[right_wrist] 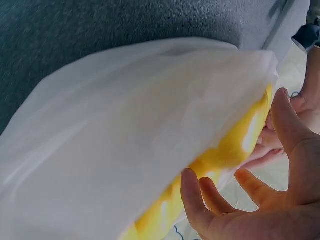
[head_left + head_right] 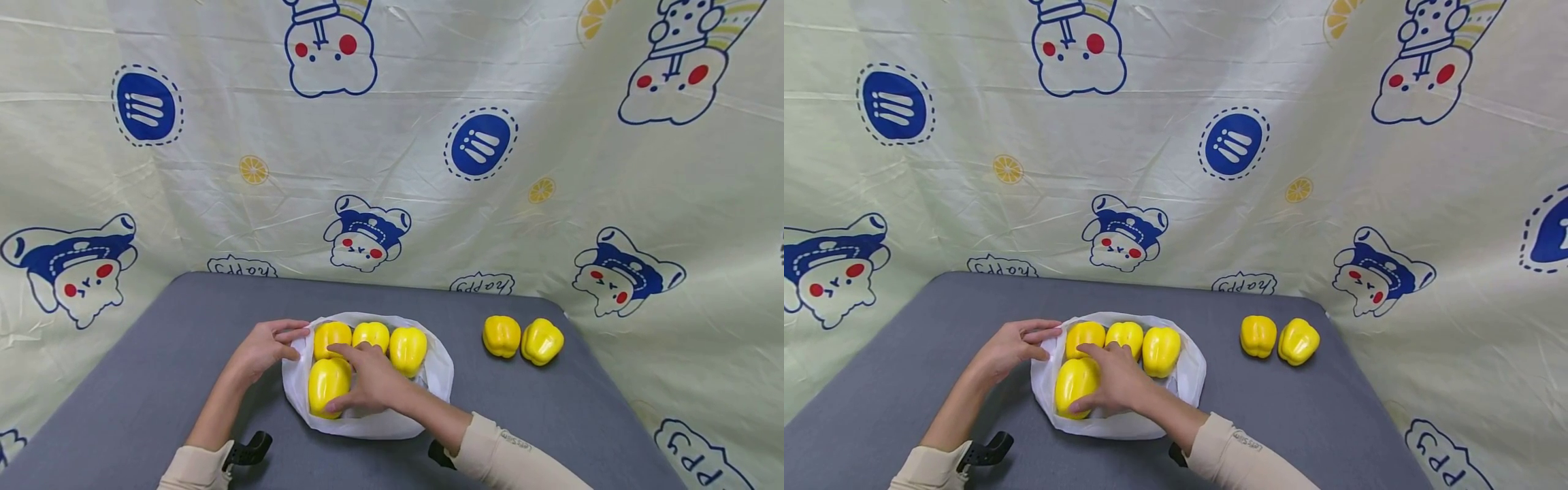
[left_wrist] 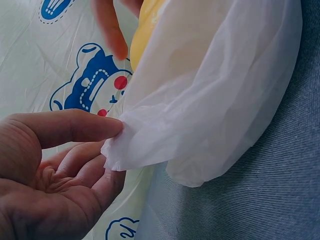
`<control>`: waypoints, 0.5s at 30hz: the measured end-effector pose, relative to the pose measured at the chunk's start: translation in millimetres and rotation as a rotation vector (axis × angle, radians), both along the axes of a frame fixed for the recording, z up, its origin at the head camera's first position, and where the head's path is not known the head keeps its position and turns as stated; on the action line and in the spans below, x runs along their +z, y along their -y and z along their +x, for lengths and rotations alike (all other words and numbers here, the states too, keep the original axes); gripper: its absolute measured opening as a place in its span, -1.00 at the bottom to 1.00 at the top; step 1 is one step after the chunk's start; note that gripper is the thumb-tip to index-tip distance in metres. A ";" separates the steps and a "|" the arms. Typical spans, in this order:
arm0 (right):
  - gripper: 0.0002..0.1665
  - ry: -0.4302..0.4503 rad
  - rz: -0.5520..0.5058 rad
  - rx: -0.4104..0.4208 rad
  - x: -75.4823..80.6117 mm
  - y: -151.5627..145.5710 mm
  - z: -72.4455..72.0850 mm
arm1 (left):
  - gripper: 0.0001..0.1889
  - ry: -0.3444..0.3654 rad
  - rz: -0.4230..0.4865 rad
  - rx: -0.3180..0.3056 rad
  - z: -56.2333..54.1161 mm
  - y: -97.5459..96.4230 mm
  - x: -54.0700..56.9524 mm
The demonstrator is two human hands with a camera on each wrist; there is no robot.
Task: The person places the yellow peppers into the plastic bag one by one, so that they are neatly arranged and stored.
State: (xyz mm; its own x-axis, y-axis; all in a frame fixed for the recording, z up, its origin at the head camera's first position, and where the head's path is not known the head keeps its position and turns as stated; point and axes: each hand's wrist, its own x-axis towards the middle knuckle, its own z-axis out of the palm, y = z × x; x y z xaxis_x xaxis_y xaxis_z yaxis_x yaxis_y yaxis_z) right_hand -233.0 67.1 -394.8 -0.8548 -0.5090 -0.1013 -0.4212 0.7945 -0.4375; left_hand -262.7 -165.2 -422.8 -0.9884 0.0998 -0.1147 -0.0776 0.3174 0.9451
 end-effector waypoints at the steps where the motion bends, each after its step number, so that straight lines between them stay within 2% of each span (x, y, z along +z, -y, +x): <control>1: 0.10 -0.001 -0.004 -0.006 1.0 -1.9 -0.3 | -0.34 0.000 0.001 0.001 -0.1 0.1 -0.1; 15: 0.05 -0.054 -0.141 -0.075 15.3 -45.9 -10.5 | -0.35 0.023 0.003 0.013 0.1 0.0 0.4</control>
State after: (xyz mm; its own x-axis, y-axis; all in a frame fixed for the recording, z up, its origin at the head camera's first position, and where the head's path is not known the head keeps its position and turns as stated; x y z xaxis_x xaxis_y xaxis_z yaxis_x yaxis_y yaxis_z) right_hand -243.4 113.0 -379.5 -0.8934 -0.4491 0.0141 -0.3887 0.7569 -0.5253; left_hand -262.6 -165.2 -422.3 -0.9867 0.0870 -0.1373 -0.1038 0.3129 0.9441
